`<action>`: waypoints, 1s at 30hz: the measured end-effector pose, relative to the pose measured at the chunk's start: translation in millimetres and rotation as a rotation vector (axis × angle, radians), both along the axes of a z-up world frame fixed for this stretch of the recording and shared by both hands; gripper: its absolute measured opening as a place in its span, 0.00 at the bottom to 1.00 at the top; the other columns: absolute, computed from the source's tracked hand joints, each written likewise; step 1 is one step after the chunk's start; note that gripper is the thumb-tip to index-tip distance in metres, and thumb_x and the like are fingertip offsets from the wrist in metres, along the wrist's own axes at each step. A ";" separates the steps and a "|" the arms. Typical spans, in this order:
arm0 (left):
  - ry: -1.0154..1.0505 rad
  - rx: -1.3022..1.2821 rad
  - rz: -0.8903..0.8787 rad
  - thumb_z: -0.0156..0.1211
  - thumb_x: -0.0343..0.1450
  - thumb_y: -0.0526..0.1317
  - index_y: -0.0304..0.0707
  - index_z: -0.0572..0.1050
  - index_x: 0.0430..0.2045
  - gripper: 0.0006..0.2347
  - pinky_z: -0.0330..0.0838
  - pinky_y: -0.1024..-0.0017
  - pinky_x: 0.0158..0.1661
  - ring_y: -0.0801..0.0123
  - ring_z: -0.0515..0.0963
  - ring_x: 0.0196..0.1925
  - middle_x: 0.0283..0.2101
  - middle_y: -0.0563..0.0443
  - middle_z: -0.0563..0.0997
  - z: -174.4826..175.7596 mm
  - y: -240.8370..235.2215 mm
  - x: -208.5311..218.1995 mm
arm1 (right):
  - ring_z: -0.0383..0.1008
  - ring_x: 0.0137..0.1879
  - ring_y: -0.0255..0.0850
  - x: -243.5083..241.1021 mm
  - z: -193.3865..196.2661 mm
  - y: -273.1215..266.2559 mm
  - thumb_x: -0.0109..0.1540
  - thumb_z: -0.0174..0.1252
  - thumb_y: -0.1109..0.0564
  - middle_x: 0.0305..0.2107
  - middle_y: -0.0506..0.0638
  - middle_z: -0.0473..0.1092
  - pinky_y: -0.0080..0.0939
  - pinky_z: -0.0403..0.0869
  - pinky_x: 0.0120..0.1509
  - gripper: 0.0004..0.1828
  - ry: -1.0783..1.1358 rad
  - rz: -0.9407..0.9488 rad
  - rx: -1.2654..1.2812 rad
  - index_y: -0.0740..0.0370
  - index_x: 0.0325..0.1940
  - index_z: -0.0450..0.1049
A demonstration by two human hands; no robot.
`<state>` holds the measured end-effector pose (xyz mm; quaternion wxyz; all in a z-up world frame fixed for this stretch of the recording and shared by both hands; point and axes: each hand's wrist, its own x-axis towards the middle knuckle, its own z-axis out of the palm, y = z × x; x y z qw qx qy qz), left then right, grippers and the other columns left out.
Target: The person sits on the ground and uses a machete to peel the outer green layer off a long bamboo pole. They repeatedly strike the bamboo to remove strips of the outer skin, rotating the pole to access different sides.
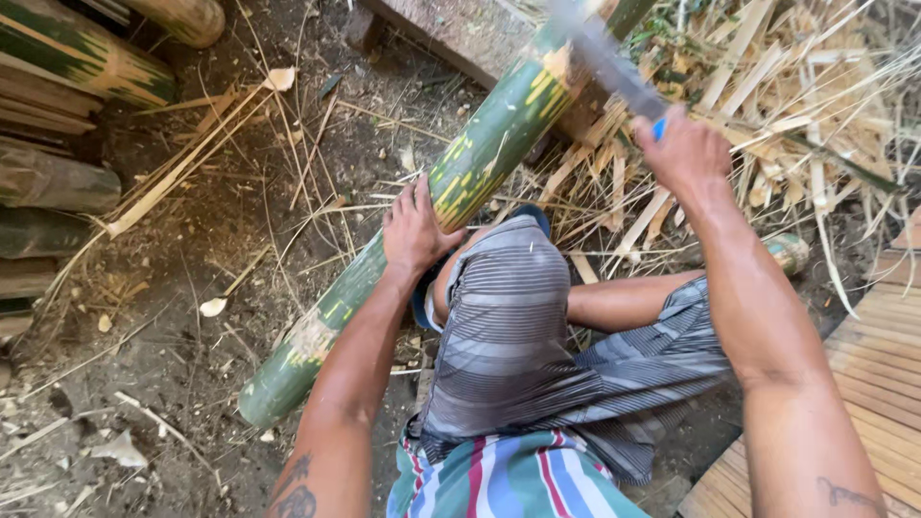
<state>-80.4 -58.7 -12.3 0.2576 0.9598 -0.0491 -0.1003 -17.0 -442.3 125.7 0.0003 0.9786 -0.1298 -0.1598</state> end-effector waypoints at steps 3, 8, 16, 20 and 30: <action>-0.044 0.005 -0.008 0.76 0.55 0.60 0.39 0.52 0.69 0.51 0.63 0.44 0.61 0.43 0.67 0.67 0.65 0.34 0.65 4.9 -0.9 -2.9 | 0.73 0.25 0.48 12.2 3.5 -6.2 0.75 0.37 0.32 0.23 0.52 0.69 0.54 0.75 0.28 0.32 -0.055 -0.015 0.038 0.64 0.44 0.66; 0.033 0.004 -0.043 0.75 0.55 0.60 0.37 0.50 0.70 0.52 0.65 0.45 0.59 0.43 0.67 0.66 0.65 0.33 0.64 8.1 3.8 5.1 | 0.70 0.24 0.43 -4.7 -27.9 -6.7 0.71 0.44 0.28 0.19 0.52 0.66 0.46 0.71 0.27 0.33 0.101 0.346 -0.128 0.63 0.41 0.65; 0.032 -0.001 -0.035 0.76 0.55 0.60 0.37 0.52 0.69 0.51 0.65 0.47 0.61 0.43 0.68 0.65 0.65 0.33 0.65 2.1 4.4 3.5 | 0.77 0.31 0.47 15.4 -116.6 -11.1 0.68 0.57 0.48 0.28 0.51 0.71 0.51 0.75 0.32 0.16 -0.686 -0.280 0.478 0.62 0.46 0.63; 0.241 -0.365 -0.145 0.77 0.51 0.57 0.34 0.55 0.67 0.51 0.68 0.55 0.64 0.47 0.73 0.64 0.61 0.32 0.72 -28.6 36.4 42.1 | 0.78 0.33 0.60 -11.7 -179.4 77.2 0.62 0.60 0.36 0.26 0.63 0.73 0.59 0.73 0.41 0.29 -0.535 -0.465 0.719 0.64 0.47 0.65; 0.509 -0.507 -0.149 0.76 0.48 0.56 0.40 0.52 0.73 0.56 0.64 0.58 0.65 0.48 0.73 0.66 0.65 0.32 0.72 -38.5 67.7 87.2 | 0.75 0.34 0.65 32.4 -176.8 143.8 0.60 0.56 0.24 0.25 0.63 0.71 0.61 0.71 0.36 0.41 -0.574 -0.218 0.684 0.65 0.51 0.61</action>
